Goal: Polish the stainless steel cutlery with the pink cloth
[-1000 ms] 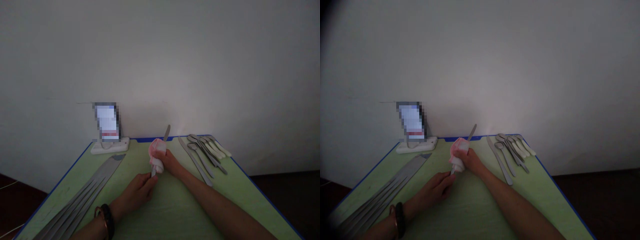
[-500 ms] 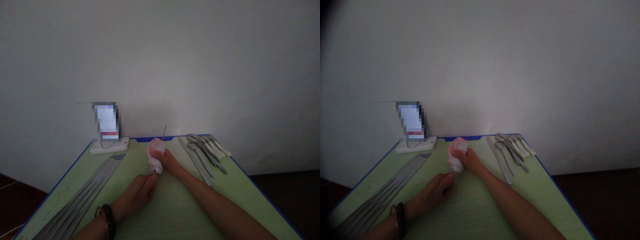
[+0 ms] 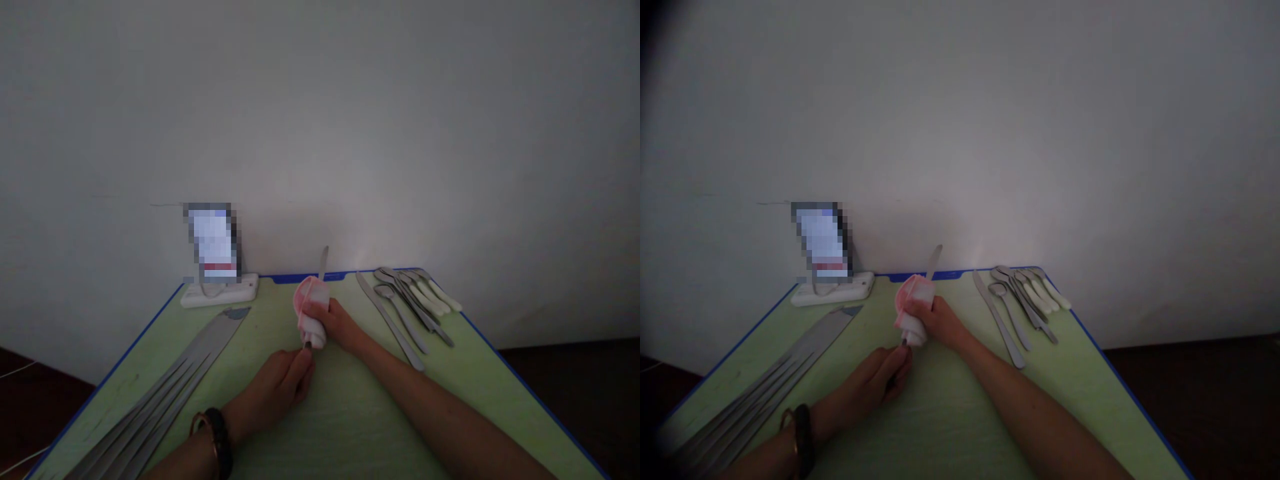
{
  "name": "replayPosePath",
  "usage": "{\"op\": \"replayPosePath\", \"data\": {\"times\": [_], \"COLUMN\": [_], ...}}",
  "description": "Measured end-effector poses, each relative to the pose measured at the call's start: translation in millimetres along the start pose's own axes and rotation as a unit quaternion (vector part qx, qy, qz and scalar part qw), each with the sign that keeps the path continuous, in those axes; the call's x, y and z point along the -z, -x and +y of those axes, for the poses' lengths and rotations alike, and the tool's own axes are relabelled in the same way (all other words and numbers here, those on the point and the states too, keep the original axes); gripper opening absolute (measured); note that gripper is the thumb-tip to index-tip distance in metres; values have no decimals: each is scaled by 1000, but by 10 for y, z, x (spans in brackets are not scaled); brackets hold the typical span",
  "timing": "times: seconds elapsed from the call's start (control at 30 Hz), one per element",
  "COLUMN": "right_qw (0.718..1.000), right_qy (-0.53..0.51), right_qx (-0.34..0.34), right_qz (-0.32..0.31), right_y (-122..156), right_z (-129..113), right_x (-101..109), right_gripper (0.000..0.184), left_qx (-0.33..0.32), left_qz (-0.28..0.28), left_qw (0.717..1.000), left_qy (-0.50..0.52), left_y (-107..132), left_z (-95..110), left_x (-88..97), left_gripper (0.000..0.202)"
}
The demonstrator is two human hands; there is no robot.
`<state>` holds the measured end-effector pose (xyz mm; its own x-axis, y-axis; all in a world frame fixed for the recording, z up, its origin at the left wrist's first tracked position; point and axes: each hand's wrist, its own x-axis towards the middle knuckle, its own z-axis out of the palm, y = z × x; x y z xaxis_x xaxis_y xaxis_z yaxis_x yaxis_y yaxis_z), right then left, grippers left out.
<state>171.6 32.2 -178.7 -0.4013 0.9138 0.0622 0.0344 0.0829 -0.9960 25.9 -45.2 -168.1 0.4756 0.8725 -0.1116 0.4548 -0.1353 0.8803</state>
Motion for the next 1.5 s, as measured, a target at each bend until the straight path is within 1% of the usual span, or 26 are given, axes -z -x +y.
{"op": "replayPosePath", "data": {"times": [0.1, 0.23, 0.4, 0.5, 0.57, 0.67, 0.73, 0.8, 0.87, 0.97, 1.07, 1.23, 1.5], "right_qw": [1000, 1000, 994, 985, 980, 973, 970, 973, 983, 996, 1000, 1000, 1000], "right_qy": [3, -8, -95, -146, -169, -204, -217, -200, -151, -60, -5, 17, 24], "right_qx": [-1, -7, -38, -53, -55, -57, -58, -53, -45, -23, 5, 14, 3], "right_qz": [-10, 2, 39, 72, 87, 91, 96, 99, 91, 54, 27, 16, 16], "right_y": [11, 17, 6, -15, -38, -72, -85, -82, -63, -17, 16, 28, 42], "right_z": [-22, -53, -66, -54, -38, -7, 15, 31, 33, 6, -38, -70, -66], "right_x": [1, -5, -23, -32, -32, -26, -21, -17, -14, -15, -21, -24, -23], "right_gripper": [39, 35, 31, 32, 33, 35, 35, 35, 36, 36, 35, 35, 33], "left_qx": [1, 0, 16, 16, 4, -9, -6, 2, 1, -10, -11, 5, 16], "left_qz": [-4, -6, -5, -12, -18, -29, -39, -41, -39, -35, -29, -28, -27], "left_qw": [1000, 1000, 1000, 999, 998, 996, 996, 998, 998, 998, 998, 998, 999], "left_qy": [12, 2, 5, 39, 63, 84, 74, 52, 41, 46, 53, 59, 37], "left_y": [4, -5, -8, 3, 14, 22, 20, 14, 9, 6, 4, -4, 6], "left_z": [1, 10, 33, 35, 28, 19, 22, 32, 43, 42, 23, 3, 51], "left_x": [1, 4, -5, -1, 10, 29, 37, 40, 38, 32, 21, 11, 21], "left_gripper": [42, 39, 38, 38, 38, 36, 37, 38, 39, 39, 39, 39, 38]}}
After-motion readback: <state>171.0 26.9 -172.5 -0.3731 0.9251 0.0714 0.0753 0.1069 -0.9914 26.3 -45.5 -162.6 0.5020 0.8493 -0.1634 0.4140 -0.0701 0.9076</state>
